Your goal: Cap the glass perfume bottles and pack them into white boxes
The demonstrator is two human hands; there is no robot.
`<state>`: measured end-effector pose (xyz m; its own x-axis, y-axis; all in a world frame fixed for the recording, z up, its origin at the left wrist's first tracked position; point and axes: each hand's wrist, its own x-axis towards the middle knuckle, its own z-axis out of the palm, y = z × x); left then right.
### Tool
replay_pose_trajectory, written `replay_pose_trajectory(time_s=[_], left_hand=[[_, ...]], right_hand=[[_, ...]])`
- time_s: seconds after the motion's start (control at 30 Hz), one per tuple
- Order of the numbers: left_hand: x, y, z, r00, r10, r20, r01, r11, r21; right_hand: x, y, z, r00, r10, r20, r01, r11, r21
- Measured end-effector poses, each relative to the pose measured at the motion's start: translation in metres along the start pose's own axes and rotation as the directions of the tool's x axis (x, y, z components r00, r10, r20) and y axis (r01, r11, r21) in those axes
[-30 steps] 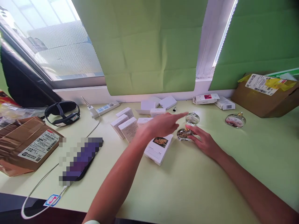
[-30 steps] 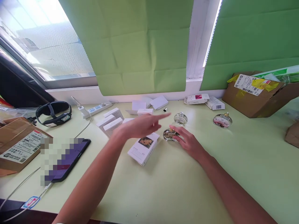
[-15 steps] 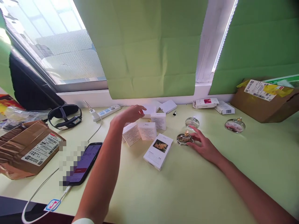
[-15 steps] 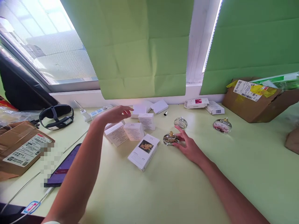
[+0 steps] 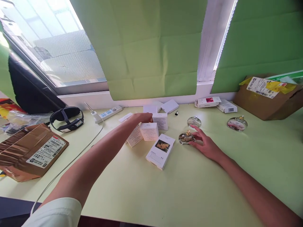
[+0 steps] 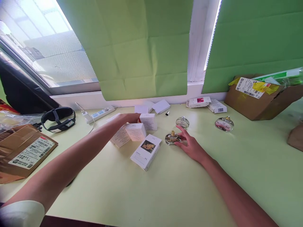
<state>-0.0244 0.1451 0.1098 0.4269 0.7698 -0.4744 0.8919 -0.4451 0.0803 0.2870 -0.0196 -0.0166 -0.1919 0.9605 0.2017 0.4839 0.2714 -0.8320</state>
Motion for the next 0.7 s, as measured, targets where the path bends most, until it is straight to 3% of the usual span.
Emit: replay_pose_trajectory(time_s=[0.3, 0.7], left_hand=[[-0.001, -0.004, 0.005, 0.999, -0.043, -0.024, 0.043, 0.999, -0.006], [0.001, -0.012, 0.007, 0.997, 0.06, -0.057, -0.063, 0.997, -0.041]], right_hand=[[0.0, -0.002, 0.0, 1.0, -0.021, 0.006, 0.02, 0.999, 0.026], [0.001, 0.0, 0.001, 1.0, -0.017, 0.01, 0.016, 0.999, 0.034]])
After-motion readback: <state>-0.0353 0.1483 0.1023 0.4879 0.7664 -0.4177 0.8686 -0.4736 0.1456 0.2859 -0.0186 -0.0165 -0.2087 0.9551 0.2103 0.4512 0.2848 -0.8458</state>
